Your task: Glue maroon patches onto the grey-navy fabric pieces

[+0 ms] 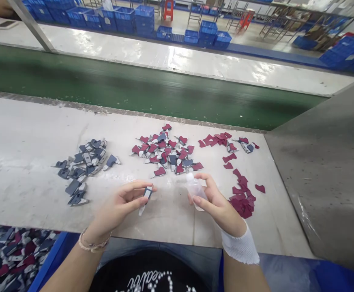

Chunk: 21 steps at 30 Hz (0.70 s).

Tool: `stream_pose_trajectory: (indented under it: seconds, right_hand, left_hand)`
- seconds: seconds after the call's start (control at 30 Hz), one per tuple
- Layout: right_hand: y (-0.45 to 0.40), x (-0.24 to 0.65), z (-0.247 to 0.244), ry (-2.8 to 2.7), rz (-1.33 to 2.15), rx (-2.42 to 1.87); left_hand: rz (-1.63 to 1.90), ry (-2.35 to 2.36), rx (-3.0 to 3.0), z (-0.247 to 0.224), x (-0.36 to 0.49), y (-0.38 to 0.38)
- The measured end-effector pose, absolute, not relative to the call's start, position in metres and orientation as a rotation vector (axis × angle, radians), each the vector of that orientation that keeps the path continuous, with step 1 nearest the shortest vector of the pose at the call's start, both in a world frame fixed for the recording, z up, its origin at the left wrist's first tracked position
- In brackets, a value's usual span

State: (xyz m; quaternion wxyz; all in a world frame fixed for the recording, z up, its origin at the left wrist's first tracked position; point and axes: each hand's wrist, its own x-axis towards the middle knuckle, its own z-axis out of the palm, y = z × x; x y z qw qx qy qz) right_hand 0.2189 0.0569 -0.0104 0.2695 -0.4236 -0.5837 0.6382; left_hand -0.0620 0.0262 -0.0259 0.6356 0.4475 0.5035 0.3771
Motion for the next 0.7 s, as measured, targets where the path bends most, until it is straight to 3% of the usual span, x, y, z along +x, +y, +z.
stream_pose_trajectory:
  seconds: [0.17, 0.4, 0.57, 0.7]
  right_hand:
    - [0.047, 0.244, -0.01, -1.516, 1.629, -1.122]
    - [0.049, 0.259, -0.006, -1.423, 1.639, -1.025]
    - [0.054, 0.255, -0.008, -1.377, 1.713, -0.978]
    - [0.056, 0.246, -0.017, -1.31, 1.765, -0.934]
  left_hand:
    - [0.787, 0.986, 0.771, -0.029, -0.047, 0.024]
    - [0.493, 1.299, 1.691, -0.033, -0.035, 0.016]
    - [0.594, 1.308, 1.795, -0.035, -0.034, 0.019]
    - [0.737, 1.345, 1.519, -0.035, -0.033, 0.026]
